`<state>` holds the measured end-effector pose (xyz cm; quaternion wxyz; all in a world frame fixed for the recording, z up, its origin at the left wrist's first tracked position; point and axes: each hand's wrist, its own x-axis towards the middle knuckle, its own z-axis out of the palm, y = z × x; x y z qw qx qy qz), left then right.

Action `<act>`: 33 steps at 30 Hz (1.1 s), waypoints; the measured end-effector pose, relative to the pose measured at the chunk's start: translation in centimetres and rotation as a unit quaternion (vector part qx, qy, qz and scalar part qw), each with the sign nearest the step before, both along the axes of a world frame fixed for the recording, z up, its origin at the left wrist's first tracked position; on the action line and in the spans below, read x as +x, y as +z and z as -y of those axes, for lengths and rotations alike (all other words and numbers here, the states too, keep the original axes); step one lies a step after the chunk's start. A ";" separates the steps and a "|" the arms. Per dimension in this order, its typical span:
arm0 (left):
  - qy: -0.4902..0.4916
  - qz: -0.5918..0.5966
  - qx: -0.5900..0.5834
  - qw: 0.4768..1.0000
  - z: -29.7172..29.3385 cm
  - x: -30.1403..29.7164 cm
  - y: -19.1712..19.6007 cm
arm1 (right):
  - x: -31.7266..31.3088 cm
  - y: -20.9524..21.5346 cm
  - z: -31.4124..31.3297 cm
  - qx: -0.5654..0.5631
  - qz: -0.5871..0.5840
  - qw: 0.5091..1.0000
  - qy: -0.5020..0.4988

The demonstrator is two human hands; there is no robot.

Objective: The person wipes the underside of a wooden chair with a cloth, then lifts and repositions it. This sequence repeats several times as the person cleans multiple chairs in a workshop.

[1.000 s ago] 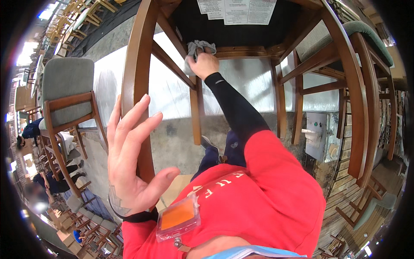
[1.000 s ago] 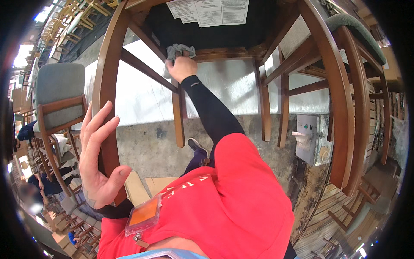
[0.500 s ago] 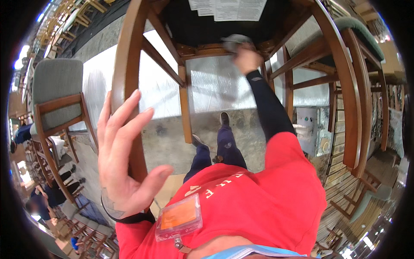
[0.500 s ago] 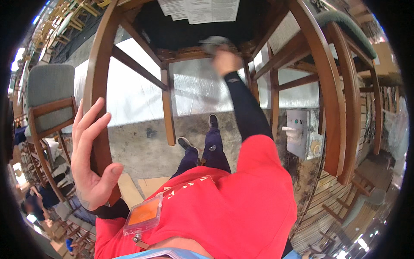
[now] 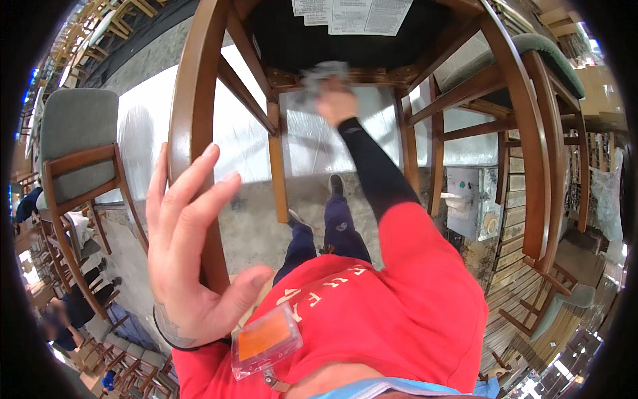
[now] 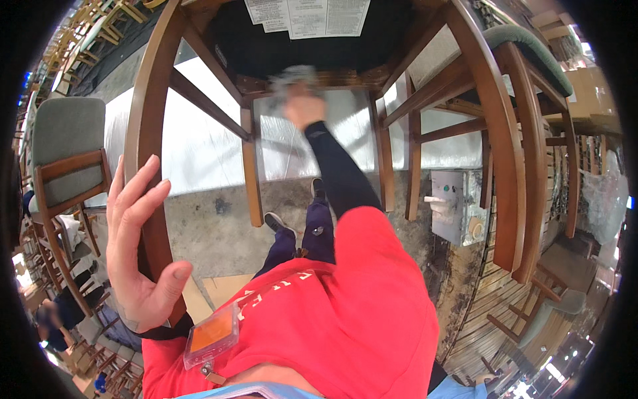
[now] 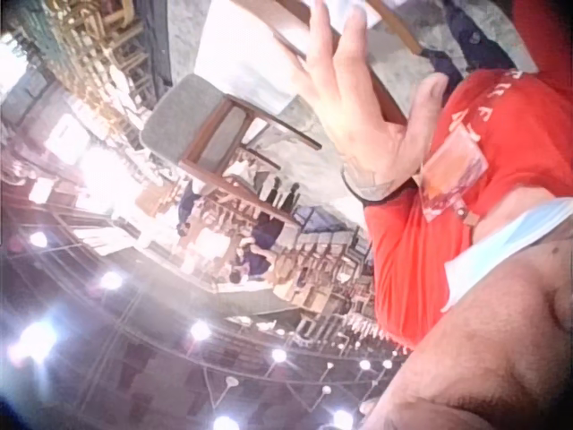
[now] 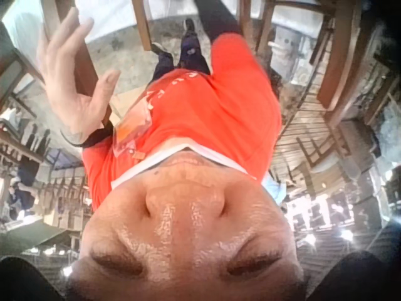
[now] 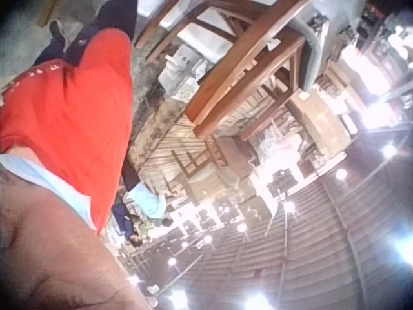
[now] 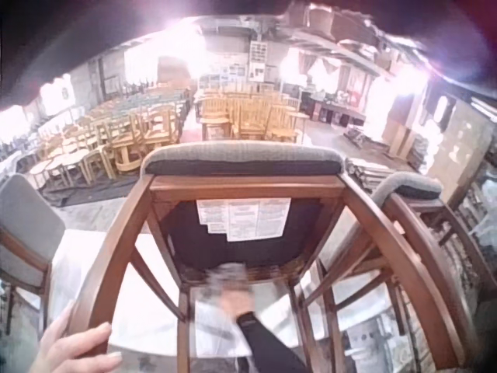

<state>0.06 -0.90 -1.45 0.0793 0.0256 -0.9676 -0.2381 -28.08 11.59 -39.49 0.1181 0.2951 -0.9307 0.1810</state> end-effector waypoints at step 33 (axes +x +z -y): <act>0.058 0.031 0.061 0.996 -1.2 -0.5 0.3 | -6.8 8.9 -13.4 -0.104 -0.149 0.969 -0.169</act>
